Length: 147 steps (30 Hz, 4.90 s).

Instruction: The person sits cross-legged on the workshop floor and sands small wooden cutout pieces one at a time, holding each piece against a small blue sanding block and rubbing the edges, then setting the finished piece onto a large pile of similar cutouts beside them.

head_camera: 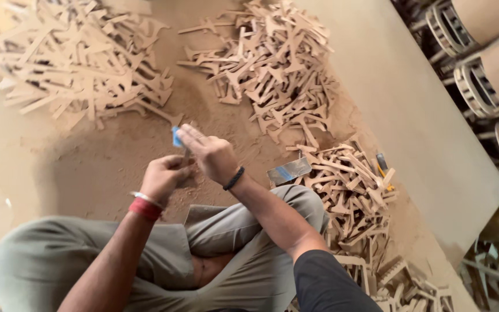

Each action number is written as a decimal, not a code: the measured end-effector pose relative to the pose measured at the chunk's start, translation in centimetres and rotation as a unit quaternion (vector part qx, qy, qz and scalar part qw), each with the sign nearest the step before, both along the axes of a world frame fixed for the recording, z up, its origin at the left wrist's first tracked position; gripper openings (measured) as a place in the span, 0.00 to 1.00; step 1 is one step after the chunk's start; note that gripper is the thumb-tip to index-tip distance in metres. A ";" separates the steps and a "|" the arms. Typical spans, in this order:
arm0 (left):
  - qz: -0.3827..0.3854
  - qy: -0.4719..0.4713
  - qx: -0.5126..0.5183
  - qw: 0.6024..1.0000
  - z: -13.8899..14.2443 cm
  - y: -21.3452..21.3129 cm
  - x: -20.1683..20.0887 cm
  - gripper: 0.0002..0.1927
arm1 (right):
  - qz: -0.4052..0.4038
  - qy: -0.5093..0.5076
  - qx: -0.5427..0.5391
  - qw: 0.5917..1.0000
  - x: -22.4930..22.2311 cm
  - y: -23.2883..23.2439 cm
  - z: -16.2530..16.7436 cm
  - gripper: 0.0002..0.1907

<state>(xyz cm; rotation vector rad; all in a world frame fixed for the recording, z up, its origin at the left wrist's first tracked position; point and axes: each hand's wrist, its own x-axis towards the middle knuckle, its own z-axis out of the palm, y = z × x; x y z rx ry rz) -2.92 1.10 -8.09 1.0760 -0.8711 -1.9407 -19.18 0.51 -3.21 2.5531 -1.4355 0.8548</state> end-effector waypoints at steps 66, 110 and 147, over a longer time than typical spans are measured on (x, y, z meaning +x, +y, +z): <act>0.326 0.159 0.033 0.931 0.7 -3.0 2.8 0.05 | 0.020 -0.309 0.263 0.914 4.0 2.5 -2.0 0.22; 0.257 0.157 -0.006 0.954 0.8 -1.0 3.0 0.05 | -0.078 -0.099 -0.055 0.990 1.2 -0.9 -2.3 0.24; 0.266 0.055 -0.096 0.958 4.6 0.0 3.0 0.06 | 0.055 -0.012 -0.160 0.986 1.2 -0.8 -3.4 0.20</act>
